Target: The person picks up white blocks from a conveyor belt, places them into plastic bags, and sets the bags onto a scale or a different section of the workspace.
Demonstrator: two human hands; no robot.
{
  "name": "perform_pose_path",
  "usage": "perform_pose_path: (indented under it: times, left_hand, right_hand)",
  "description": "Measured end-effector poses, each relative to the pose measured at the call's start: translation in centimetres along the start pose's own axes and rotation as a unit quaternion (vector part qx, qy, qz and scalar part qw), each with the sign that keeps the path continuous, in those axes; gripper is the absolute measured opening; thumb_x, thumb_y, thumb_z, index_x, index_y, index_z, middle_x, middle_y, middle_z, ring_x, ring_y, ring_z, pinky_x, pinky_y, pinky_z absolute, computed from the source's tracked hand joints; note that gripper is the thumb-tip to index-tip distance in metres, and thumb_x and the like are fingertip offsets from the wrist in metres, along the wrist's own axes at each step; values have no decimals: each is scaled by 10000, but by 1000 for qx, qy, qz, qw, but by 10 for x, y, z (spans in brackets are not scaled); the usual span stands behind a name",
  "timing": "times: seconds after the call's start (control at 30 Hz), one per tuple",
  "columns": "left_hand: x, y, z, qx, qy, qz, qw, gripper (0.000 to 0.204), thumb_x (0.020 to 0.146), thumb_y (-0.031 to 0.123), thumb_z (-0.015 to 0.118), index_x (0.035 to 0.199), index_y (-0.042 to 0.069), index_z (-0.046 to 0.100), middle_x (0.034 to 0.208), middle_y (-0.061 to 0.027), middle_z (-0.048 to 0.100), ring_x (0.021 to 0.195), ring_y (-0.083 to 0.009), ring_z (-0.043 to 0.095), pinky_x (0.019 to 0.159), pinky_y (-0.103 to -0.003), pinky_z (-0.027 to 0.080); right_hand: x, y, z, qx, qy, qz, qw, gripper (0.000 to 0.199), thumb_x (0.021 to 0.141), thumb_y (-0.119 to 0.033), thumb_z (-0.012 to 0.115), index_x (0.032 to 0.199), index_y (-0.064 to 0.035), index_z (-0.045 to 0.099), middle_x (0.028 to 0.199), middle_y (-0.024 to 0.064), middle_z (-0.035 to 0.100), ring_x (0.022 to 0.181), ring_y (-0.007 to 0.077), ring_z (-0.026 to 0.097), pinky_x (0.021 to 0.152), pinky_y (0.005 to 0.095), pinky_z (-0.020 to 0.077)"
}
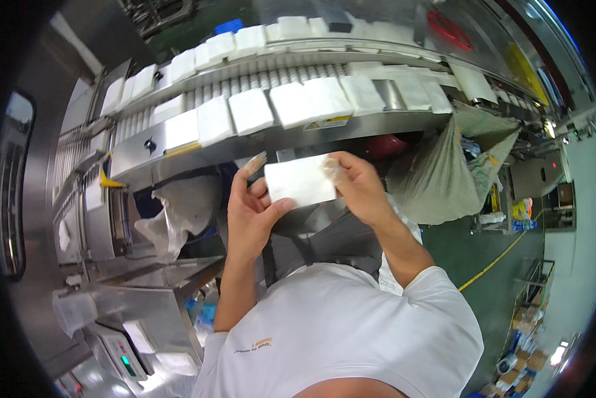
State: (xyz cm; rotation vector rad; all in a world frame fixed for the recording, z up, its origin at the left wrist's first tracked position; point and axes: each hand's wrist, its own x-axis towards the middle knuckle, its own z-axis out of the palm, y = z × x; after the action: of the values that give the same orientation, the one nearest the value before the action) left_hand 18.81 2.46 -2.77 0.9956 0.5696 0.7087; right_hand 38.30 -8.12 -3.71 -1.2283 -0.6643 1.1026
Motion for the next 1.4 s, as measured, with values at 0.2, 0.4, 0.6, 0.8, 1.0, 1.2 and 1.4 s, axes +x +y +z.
perform_pose_path:
  times: [0.2, 0.4, 0.6, 0.8, 1.0, 1.2, 1.4]
  left_hand:
    - [-8, 17, -2, -20, -55, 32, 998, 875, 809, -84, 833, 1522, 2, 334, 1312, -239, 661, 1216, -286, 676, 1008, -372, 582]
    - [-9, 20, 2, -5, -45, 32, 998, 866, 833, -110, 794, 1535, -8, 297, 1342, -237, 636, 1232, -286, 664, 1008, -378, 582]
    - [-11, 10, -7, 33, -53, 18, 998, 885, 853, -103, 771, 1567, 37, 266, 1362, -206, 613, 1243, -258, 644, 1008, -372, 570]
    - [-2, -7, -9, 73, 11, 48, 996, 771, 894, -86, 741, 1540, 2, 330, 1263, -181, 660, 1157, -224, 668, 967, -329, 568]
    - [11, -5, -9, 87, 33, 49, 994, 787, 879, -91, 755, 1539, -8, 333, 1234, -196, 673, 1145, -238, 681, 944, -322, 583]
    - [14, -1, -23, 26, 38, 58, 997, 800, 856, -148, 742, 1528, 2, 335, 1198, -200, 679, 1045, -217, 713, 893, -320, 599]
    - [6, 15, -36, 22, 63, 100, 993, 686, 960, 9, 728, 1520, -8, 333, 1174, -240, 682, 927, -281, 765, 793, -330, 641]
  right_hand:
    - [-6, -21, 10, -7, -7, -36, 999, 251, 1086, -146, 577, 1252, 38, 617, 1031, 60, 721, 877, 72, 669, 767, 239, 562]
    - [-7, -30, 15, -10, -34, -33, 999, 284, 1011, -27, 660, 1278, 44, 591, 1137, 87, 721, 1022, 114, 684, 891, 284, 573]
    - [-14, -9, 13, -132, -3, -50, 990, 345, 945, -40, 744, 1250, 20, 594, 1078, 75, 734, 996, 101, 678, 858, 290, 571]
    - [3, -17, 12, -125, -85, 26, 988, 447, 942, 16, 710, 1348, 4, 524, 1189, 115, 699, 1100, 146, 670, 948, 319, 562]
    - [20, -12, 5, -125, -93, 56, 986, 437, 938, 17, 710, 1336, 16, 532, 1179, 114, 695, 1113, 144, 661, 970, 317, 549]
    - [48, -35, -7, -124, -72, 5, 990, 328, 930, -42, 761, 1230, -34, 627, 1052, 33, 705, 974, 101, 662, 844, 275, 550]
    - [160, -97, -18, -180, -17, -48, 982, 426, 962, -152, 732, 1305, 58, 591, 1160, 112, 722, 993, 170, 712, 761, 294, 624]
